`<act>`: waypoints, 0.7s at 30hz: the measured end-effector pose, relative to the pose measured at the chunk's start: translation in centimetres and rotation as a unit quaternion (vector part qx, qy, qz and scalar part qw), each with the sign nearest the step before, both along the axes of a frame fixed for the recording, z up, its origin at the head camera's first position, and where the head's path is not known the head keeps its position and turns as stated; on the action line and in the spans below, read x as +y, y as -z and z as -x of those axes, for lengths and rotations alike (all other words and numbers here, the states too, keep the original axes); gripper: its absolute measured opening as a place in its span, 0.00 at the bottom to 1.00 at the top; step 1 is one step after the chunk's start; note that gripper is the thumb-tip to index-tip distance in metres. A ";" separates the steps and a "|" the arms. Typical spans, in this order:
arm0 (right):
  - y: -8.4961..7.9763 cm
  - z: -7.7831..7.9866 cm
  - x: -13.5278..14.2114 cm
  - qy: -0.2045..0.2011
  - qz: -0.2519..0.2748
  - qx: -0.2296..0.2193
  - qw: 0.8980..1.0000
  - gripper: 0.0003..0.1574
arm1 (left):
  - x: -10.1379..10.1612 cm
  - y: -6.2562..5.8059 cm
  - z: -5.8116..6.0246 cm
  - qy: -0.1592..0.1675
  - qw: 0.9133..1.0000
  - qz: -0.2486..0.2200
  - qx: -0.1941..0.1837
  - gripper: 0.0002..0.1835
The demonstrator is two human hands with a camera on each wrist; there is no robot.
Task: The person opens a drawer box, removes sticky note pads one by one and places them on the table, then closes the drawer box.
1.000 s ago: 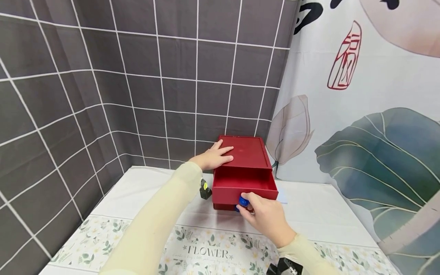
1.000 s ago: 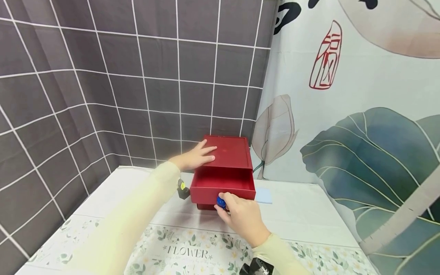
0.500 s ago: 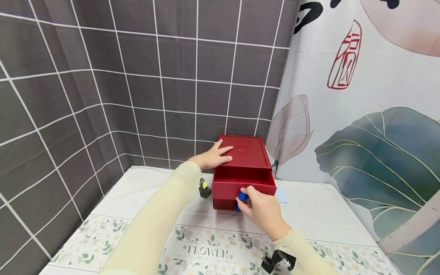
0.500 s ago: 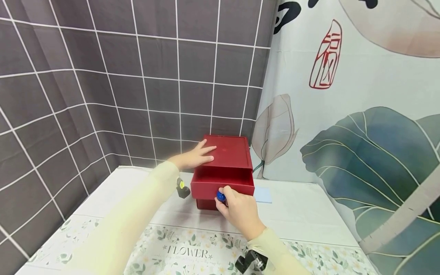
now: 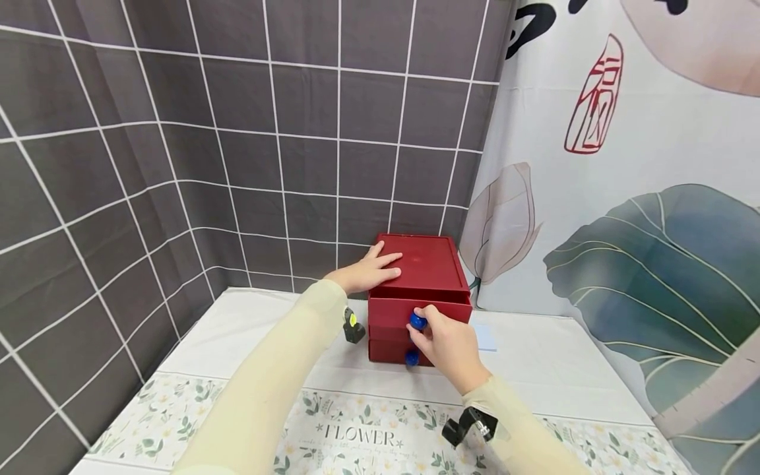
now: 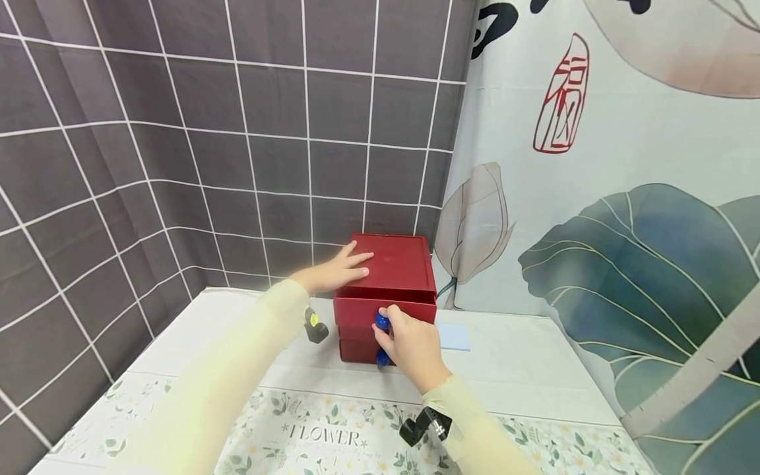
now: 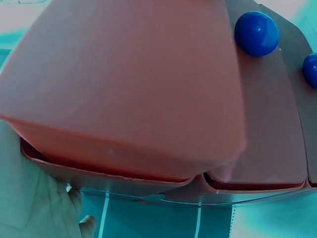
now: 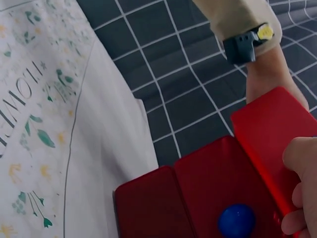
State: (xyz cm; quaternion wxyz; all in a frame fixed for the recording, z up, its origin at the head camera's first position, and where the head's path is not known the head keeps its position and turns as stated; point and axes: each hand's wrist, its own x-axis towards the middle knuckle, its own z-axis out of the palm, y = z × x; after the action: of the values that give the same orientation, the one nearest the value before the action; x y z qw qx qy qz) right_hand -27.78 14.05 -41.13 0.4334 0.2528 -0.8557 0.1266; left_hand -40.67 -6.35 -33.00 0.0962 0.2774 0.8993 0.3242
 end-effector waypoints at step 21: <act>-0.2 2.3 -0.1 0.033 0.034 -0.050 0.998 0.27 | 0.0 -0.2 -0.7 -0.008 1.000 0.017 0.012 0.36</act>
State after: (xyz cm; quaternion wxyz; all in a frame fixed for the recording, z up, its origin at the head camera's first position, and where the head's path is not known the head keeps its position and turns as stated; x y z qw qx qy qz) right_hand -30.11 13.90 -40.96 0.4022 0.2028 -0.8795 0.1539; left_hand -39.99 -6.32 -32.82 0.0874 0.2723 0.9079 0.3065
